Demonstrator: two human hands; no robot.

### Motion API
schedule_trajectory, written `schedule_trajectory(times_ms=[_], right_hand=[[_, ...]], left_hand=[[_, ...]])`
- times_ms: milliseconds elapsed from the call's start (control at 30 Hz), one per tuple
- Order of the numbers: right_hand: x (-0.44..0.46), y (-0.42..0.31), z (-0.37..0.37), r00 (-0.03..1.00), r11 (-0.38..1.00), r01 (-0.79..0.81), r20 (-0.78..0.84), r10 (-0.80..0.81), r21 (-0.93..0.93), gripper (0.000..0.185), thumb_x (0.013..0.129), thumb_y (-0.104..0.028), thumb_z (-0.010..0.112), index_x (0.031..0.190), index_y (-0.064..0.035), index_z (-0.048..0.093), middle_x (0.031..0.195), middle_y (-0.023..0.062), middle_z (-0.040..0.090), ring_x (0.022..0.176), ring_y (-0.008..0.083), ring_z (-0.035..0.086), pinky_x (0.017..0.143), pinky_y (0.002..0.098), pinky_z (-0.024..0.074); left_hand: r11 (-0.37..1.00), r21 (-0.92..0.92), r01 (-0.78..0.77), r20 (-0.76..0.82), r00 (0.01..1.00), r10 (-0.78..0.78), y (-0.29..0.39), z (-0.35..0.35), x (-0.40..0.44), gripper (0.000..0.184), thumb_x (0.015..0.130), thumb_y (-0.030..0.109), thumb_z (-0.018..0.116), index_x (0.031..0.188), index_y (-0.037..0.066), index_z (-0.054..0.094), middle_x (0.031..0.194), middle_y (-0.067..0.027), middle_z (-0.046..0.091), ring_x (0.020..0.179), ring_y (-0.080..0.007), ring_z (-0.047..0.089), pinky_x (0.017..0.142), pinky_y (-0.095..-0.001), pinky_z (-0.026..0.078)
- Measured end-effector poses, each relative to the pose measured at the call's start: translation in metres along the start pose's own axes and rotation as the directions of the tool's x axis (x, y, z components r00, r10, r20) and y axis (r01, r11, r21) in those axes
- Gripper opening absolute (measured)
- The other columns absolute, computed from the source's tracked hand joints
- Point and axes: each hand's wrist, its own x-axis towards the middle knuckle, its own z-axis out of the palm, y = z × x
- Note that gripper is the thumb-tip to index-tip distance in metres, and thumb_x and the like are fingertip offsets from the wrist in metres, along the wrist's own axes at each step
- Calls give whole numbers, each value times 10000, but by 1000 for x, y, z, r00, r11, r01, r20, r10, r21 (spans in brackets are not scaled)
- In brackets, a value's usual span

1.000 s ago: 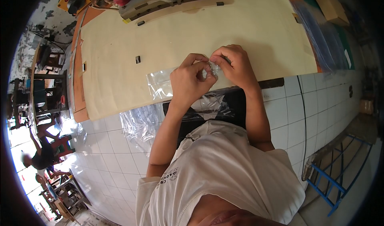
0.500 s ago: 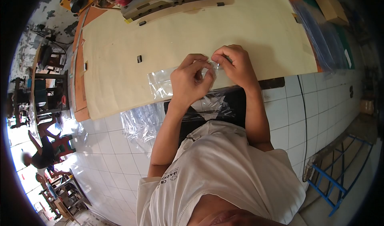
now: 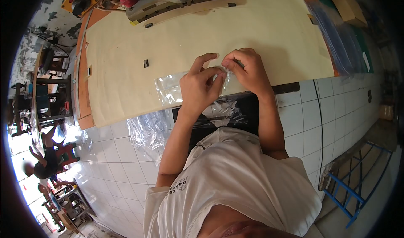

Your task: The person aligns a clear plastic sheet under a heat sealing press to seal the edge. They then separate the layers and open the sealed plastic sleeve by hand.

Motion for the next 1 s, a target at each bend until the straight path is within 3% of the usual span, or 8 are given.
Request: schedule_trajectory(times_ms=[333, 467, 533, 600, 733, 833, 867, 1000], right_hand=[[0, 1, 3, 1000, 999, -1, -24, 0, -45, 88, 847, -114, 721, 814, -37, 694, 719, 79, 673, 692, 243, 610, 721, 353, 463], [0, 2, 3, 1000, 999, -16, -16, 15, -38, 94, 847, -107, 719, 817, -23, 688, 729, 86, 679, 699, 241, 620, 712, 352, 468], [0, 2, 5, 1000, 999, -25, -12, 25, -30, 99, 848, -104, 718, 818, -16, 684, 735, 89, 683, 705, 239, 624, 711, 350, 471], [0, 4, 8, 996, 1000, 20, -90, -19, 20, 131, 848, -164, 719, 796, -50, 682, 662, 91, 639, 621, 271, 591, 730, 376, 449], [0, 6, 8, 996, 999, 36, -82, -33, 37, 122, 848, -160, 718, 807, -50, 683, 678, 95, 646, 626, 276, 590, 731, 374, 450], [0, 5, 5, 997, 999, 27, -72, -24, 45, 115, 847, -153, 716, 812, -48, 683, 678, 94, 647, 623, 272, 588, 722, 373, 451], [-1, 4, 2, 999, 1000, 13, -36, -13, 20, 101, 849, -117, 713, 826, -24, 680, 730, 99, 672, 685, 259, 618, 728, 357, 469], [-1, 2, 0, 1000, 1000, -28, -2, 28, 5, 83, 842, -77, 718, 843, -3, 681, 783, 106, 696, 756, 250, 646, 737, 343, 487]], left_hand=[[983, 126, -131, -35, 990, 137, -1, 4, -5, 41, 785, 94, 744, 812, 65, 733, 1113, -61, 652, 551, -155, 612, 504, -308, 488], [985, 123, -121, -31, 992, 125, 1, 3, -6, 40, 784, 85, 730, 812, 57, 724, 1096, -68, 649, 557, -159, 617, 509, -308, 492], [998, 57, 3, 26, 1000, -4, 6, -1, -5, 44, 781, 72, 723, 803, 37, 713, 1063, -76, 657, 574, -148, 625, 520, -296, 493], [999, -37, 19, -22, 1000, -20, -1, 0, -6, 50, 778, 67, 720, 804, 27, 708, 1037, -81, 662, 576, -142, 624, 524, -287, 490], [969, -224, 101, -41, 993, -113, -9, -1, 3, 69, 772, 52, 722, 809, -1, 698, 940, -91, 677, 570, -136, 615, 536, -265, 480], [959, -236, 155, -3, 987, -160, -6, -1, 8, 70, 770, 69, 718, 812, 14, 707, 824, -82, 681, 546, -141, 604, 539, -267, 476], [960, -237, 153, -2, 987, -158, -5, -1, 9, 70, 770, 69, 718, 812, 14, 707, 824, -82, 681, 546, -141, 604, 539, -267, 476], [957, -117, 267, 106, 961, -255, 3, -8, 16, 95, 787, 122, 699, 820, 35, 718, 655, -61, 657, 532, -138, 603, 541, -281, 475]])
